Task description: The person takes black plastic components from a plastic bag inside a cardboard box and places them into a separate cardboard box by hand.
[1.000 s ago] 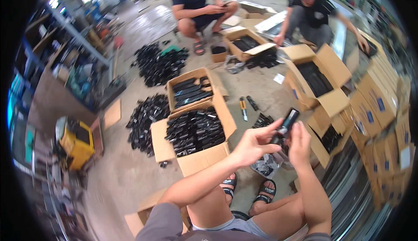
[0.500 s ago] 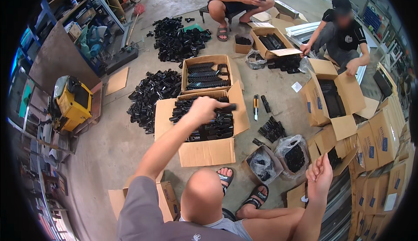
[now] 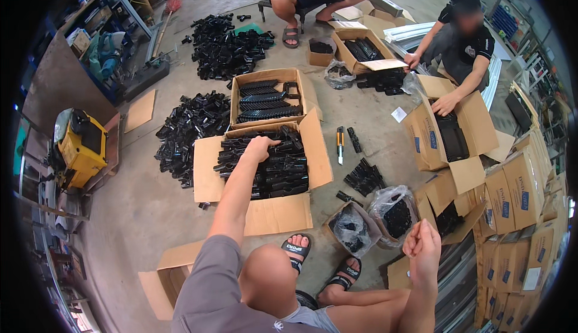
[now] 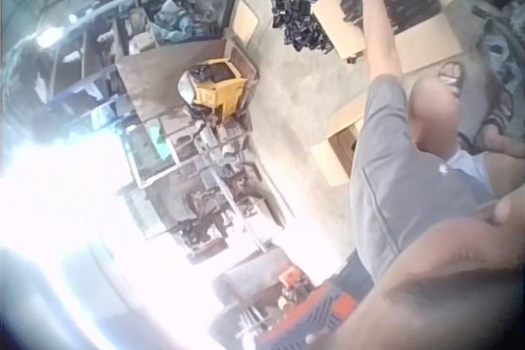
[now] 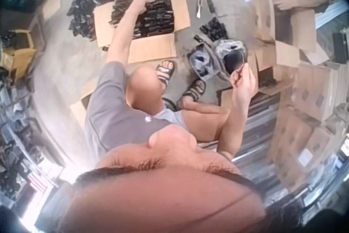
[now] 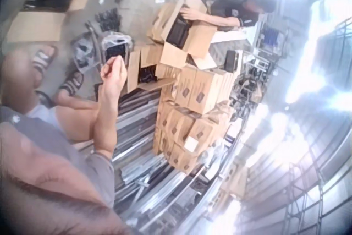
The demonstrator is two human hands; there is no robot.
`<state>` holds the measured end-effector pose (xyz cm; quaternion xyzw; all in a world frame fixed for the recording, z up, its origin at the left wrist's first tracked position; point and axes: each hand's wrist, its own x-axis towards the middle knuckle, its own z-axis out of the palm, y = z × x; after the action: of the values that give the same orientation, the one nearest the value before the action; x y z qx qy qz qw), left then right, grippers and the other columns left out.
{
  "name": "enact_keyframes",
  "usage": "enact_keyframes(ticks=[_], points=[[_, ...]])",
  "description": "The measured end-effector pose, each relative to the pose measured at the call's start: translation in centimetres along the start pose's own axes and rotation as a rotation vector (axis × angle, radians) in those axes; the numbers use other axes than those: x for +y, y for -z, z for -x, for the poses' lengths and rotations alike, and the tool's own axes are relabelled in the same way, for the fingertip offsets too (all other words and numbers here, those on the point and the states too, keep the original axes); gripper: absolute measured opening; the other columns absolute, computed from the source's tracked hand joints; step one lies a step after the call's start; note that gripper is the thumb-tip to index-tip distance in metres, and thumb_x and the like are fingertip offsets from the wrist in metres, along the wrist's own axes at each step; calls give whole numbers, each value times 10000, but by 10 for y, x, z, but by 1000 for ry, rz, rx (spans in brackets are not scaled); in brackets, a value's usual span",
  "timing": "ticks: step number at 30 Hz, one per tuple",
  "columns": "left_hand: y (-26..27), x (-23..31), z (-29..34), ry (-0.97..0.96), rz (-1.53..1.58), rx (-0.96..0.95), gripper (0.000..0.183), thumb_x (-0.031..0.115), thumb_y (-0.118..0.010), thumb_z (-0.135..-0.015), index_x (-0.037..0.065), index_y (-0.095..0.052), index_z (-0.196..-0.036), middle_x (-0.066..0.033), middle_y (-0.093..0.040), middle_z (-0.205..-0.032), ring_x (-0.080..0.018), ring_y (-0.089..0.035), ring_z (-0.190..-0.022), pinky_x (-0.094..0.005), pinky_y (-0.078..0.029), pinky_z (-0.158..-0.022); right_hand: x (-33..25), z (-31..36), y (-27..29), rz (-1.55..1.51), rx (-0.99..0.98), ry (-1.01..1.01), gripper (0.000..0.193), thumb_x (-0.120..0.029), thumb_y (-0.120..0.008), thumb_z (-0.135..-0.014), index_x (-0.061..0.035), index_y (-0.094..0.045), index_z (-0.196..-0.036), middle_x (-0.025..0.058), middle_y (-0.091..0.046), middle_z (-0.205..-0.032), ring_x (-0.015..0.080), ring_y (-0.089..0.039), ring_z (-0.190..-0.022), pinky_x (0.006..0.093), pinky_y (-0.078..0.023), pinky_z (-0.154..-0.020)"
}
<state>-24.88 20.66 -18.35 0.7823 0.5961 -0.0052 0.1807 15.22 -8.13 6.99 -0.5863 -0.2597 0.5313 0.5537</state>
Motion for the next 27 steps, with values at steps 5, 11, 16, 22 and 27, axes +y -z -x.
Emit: enact_keyframes(ticks=[5, 11, 16, 22, 27], points=[[9, 4, 6, -14, 189, 15, 737, -66, -743, -716, 329, -640, -1330, -200, -686, -1173, -372, -651, -1095, -439, -518, -1008, 4, -4, 3, 87, -4, 1, 338, -266, -454, -1079, -59, -548, -829, 1, -483, -622, 84, -463, -515, 225, -352, -469], [32, 0, -14, -209, 521, 394, 396, 89, -767, -817, 53, -706, -1206, -157, -742, -1085, -262, -720, -991, -362, -553, -908, 1, -16, 13, 224, 9, 66, 335, -263, -455, -1076, -46, -567, -846, 9, -524, -641, 81, -499, -526, 215, -371, -487], [80, 153, 23, -206, 679, 420, 219, 235, -739, -910, 17, -734, -931, -78, -649, -604, -90, -581, -515, -283, -466, -502, -13, -33, 54, 168, 165, 127, 302, -264, -479, -1069, -54, -598, -889, -15, -542, -668, 58, -499, -563, 212, -372, -518], [27, 276, 49, -758, 417, 302, 206, 199, -732, -864, 43, -613, -799, -108, -660, -755, -273, -675, -688, -383, -526, -616, 1, -69, 92, 368, 234, 204, 193, -189, -539, -1038, -36, -624, -1120, 7, -613, -794, 76, -566, -660, 219, -418, -591], [-106, 260, -12, -582, -388, -211, 182, 176, -722, -825, 97, -661, -978, -84, -701, -987, -305, -705, -912, -413, -582, -720, 86, -90, 131, 441, 87, -64, 204, -204, -555, -1029, -27, -639, -1086, 22, -647, -813, 90, -596, -688, 233, -451, -616]])
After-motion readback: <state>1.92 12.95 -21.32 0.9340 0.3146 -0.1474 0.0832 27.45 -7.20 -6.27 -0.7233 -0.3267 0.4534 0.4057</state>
